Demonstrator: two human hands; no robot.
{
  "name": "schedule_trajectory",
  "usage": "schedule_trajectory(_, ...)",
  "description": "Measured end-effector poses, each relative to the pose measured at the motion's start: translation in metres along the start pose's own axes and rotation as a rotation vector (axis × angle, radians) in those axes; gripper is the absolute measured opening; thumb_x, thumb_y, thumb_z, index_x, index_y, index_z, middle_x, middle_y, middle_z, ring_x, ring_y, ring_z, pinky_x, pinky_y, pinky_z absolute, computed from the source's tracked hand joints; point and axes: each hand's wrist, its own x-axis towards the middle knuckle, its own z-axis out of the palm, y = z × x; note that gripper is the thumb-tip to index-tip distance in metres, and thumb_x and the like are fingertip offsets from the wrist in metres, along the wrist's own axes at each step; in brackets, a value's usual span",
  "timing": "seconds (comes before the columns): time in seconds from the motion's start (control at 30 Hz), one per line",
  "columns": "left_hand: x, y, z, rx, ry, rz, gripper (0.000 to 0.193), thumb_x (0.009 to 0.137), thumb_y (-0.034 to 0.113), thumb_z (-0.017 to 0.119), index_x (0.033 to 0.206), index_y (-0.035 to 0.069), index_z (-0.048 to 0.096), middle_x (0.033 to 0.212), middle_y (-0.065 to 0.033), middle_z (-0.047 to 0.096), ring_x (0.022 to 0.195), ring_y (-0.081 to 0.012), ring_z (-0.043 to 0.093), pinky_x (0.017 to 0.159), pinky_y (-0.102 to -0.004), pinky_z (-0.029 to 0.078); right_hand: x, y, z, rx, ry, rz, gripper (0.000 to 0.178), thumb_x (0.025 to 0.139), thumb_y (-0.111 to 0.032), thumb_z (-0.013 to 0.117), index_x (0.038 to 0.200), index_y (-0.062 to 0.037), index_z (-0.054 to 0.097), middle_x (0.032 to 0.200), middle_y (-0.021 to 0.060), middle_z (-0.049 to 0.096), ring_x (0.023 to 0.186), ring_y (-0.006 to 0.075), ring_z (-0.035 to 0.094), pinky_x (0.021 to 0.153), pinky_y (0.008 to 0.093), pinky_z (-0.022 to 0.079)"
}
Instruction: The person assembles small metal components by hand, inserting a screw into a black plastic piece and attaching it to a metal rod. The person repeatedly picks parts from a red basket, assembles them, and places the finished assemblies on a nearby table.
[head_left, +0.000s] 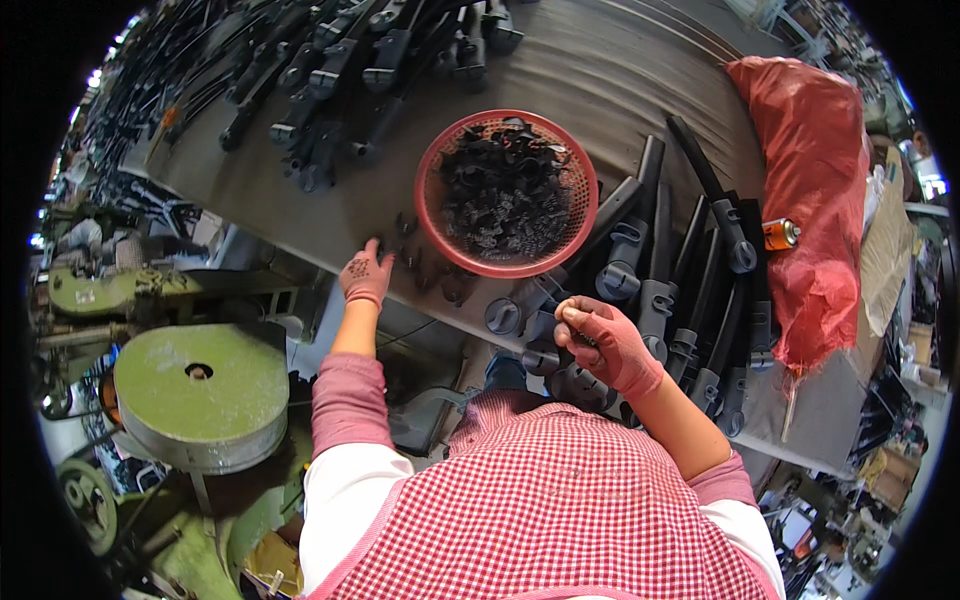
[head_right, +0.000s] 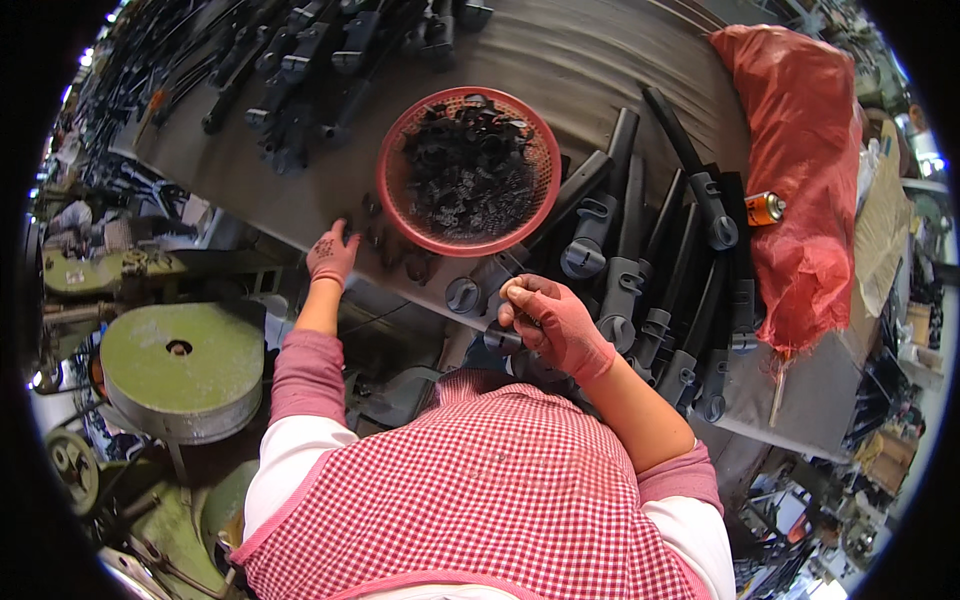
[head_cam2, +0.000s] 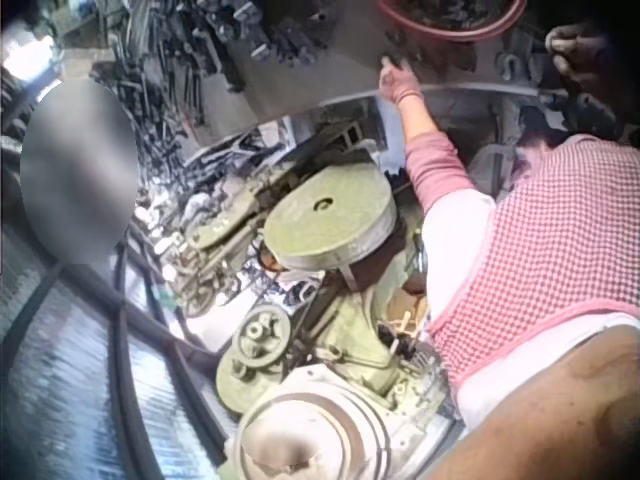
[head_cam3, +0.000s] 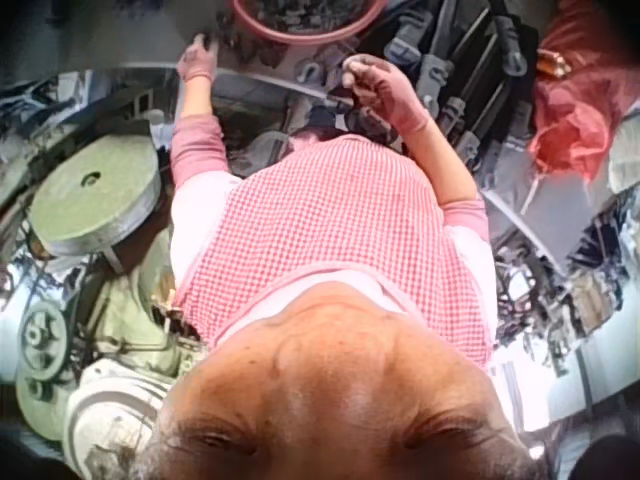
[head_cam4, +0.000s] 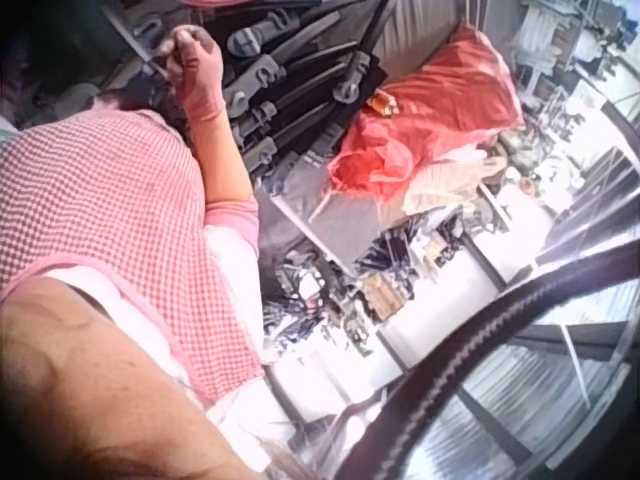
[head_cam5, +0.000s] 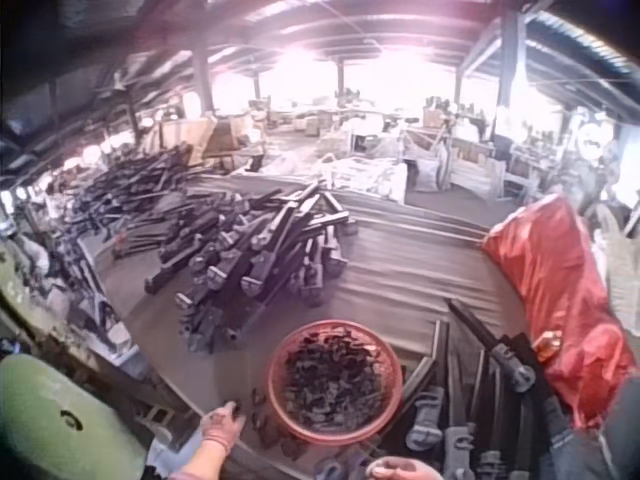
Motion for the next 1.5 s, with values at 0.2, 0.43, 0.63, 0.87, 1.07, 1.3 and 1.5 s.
schedule_trajectory(0.2,0.02,0.118,-0.042,-0.375,0.321,0.697,0.015,0.084,0.019,0.067,0.099,0.016,0.066,0.088,-0.0085,0.065,0.079,-0.0314,0.065,0.067,-0.0419,0.052,-0.007,-0.005,-0.01,0.196,0.006,-0.1,0.023,0.098,-0.02,0.052,0.114,-0.004,0.057,0.09,0.0017,0.056,0.069,0.0066,0.051,0.062,0.0191,0.044)
schedule_trajectory(0.43,0.02,0.268,0.005,-0.216,0.033,0.499,0.025,0.084,0.029,0.068,0.102,0.013,0.061,0.1,-0.0115,0.065,0.09,-0.0312,0.068,0.077,-0.0427,0.055,-0.033,-0.005,-0.015,0.27,0.1,-0.243,0.012,0.097,-0.011,0.061,0.105,-0.0031,0.064,0.092,0.006,0.066,0.068,0.0095,0.06,0.06,0.0217,0.051)
schedule_trajectory(0.63,0.016,0.265,0.003,-0.509,0.167,0.54,0.015,0.086,0.022,0.063,0.093,0.009,0.062,0.092,-0.0137,0.065,0.079,-0.0351,0.067,0.067,-0.0437,0.053,-0.049,-0.002,-0.034,0.139,0.237,-0.285,0.025,0.101,-0.029,0.053,0.1,-0.0054,0.063,0.078,0.0033,0.065,0.048,0.0043,0.044,0.042,0.0188,0.031)
schedule_trajectory(0.87,-0.043,0.259,-0.063,-1.64,-0.714,-0.215,0.015,0.095,0.011,0.056,0.11,0.013,0.055,0.08,-0.0032,0.061,0.063,-0.0103,0.059,0.048,-0.0202,0.044,-0.037,-0.015,-0.041,0.438,-0.063,-0.447,0.023,0.098,-0.011,0.049,0.116,0.001,0.057,0.101,0.0126,0.063,0.085,0.016,0.062,0.074,0.0258,0.054)
schedule_trajectory(1.07,-0.142,0.247,-0.141,-1.623,-0.655,0.101,0.014,0.09,0.011,0.071,0.103,0.006,0.068,0.083,0.0038,0.062,0.069,-0.0034,0.055,0.057,-0.0173,0.042,-0.04,-0.025,-0.025,0.387,-0.002,-0.437,0.013,0.097,-0.002,0.057,0.108,0.0004,0.062,0.112,0.0152,0.067,0.102,0.024,0.067,0.093,0.0358,0.058)
schedule_trajectory(1.3,-0.196,0.262,-0.166,-1.273,-0.068,0.474,0.025,0.084,0.009,0.076,0.106,0.001,0.067,0.088,0.0011,0.067,0.079,-0.0056,0.061,0.072,-0.0212,0.05,-0.052,-0.01,-0.004,0.151,-0.013,-0.568,0.013,0.093,-0.005,0.066,0.105,-0.0011,0.065,0.1,0.0078,0.07,0.091,0.0168,0.069,0.081,0.0283,0.058)
schedule_trajectory(1.5,-0.217,0.246,-0.15,-1.825,-0.615,0.028,0.024,0.095,0.02,0.066,0.112,0.003,0.063,0.086,-0.0005,0.064,0.069,-0.0039,0.056,0.055,-0.0174,0.041,-0.065,-0.015,-0.014,-0.151,-0.203,-0.487,0.017,0.095,-0.01,0.065,0.106,0.0027,0.066,0.091,0.0039,0.067,0.077,0.0097,0.065,0.071,0.024,0.055)
